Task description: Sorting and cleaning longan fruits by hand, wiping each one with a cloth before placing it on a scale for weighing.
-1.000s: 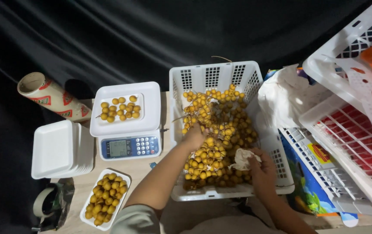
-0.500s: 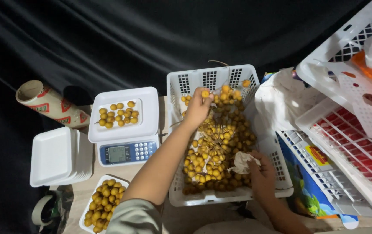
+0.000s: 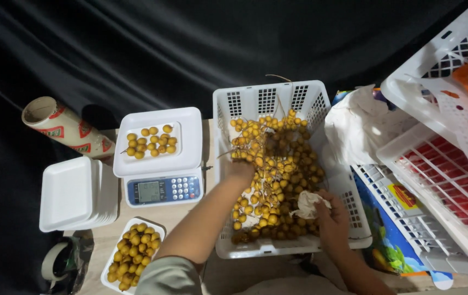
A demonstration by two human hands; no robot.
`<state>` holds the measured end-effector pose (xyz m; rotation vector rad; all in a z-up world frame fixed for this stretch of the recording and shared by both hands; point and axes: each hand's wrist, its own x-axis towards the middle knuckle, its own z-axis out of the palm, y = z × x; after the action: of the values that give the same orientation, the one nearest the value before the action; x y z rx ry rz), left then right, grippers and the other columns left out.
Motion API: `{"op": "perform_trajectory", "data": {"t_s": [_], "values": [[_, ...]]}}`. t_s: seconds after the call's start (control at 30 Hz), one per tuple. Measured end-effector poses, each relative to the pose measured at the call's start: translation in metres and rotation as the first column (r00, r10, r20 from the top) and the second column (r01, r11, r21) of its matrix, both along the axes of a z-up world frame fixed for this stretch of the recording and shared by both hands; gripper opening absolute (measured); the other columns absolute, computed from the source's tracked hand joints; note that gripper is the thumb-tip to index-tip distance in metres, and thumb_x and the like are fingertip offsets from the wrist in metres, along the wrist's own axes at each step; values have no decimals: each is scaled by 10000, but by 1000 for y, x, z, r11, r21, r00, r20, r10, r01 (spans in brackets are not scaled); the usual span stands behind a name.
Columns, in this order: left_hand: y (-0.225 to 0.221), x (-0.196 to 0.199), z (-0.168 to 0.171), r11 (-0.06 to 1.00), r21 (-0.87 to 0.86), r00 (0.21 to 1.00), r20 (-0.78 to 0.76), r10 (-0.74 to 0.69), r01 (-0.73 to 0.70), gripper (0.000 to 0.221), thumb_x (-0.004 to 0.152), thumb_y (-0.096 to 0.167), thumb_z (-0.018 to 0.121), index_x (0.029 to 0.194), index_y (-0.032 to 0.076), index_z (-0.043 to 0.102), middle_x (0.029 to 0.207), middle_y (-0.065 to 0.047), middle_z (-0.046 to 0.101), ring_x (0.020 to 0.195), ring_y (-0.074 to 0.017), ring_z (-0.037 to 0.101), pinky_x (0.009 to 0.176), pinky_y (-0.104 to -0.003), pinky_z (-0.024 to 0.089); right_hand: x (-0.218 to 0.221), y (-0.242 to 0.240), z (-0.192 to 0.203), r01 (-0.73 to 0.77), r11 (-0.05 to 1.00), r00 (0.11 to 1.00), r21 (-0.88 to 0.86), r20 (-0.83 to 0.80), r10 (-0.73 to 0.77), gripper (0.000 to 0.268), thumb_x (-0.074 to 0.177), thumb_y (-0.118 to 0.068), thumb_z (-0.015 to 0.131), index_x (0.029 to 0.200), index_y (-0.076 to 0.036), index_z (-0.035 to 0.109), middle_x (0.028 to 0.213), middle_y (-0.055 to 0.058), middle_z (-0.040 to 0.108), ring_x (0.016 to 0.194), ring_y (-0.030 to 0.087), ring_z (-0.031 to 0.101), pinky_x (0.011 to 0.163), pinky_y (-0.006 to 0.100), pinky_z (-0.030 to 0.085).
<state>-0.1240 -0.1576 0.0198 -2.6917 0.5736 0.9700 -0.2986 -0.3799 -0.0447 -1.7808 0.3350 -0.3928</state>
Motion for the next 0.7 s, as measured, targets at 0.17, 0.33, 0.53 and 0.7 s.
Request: {"op": "perform_trajectory", "data": {"t_s": [0.17,0.33,0.53,0.7], "values": [[-5,-19,-49,936,332,992,-24,-120,121,407,988,202,625,1388,136,605,1298,-53,624,1101,-238,564,782,-374,454,-1,4,4,13,984,1000,178,-15,-10,209,1006,-199,604,1138,-82,716,1107,75,704,962,219,686,771,400,582],[-2,5,-124,986,141,989,132,65,-83,579,1022,189,491,1564,34,360,1444,-193,505,1211,-333,529,771,-409,473,0,7,20,-55,998,996,-30,69,57,226,1023,-299,597,947,-124,719,846,-1,662,764,143,613,675,331,490],[4,5,-91,866,-344,931,-88,355,-363,490,909,-170,520,1379,-32,518,1204,-244,673,1056,-364,690,867,-434,598,0,7,26,-18,1000,998,18,-51,19,191,1026,-276,600,914,-155,696,638,-52,507,518,84,426,490,289,340],[1,11,-106,918,-194,933,-173,314,-345,269,938,-52,632,1196,12,673,1134,-166,704,1015,-313,690,825,-416,598,0,9,24,13,1000,996,22,-91,-11,165,1001,-259,630,935,-145,730,755,-8,637,617,134,554,579,328,452]]}}
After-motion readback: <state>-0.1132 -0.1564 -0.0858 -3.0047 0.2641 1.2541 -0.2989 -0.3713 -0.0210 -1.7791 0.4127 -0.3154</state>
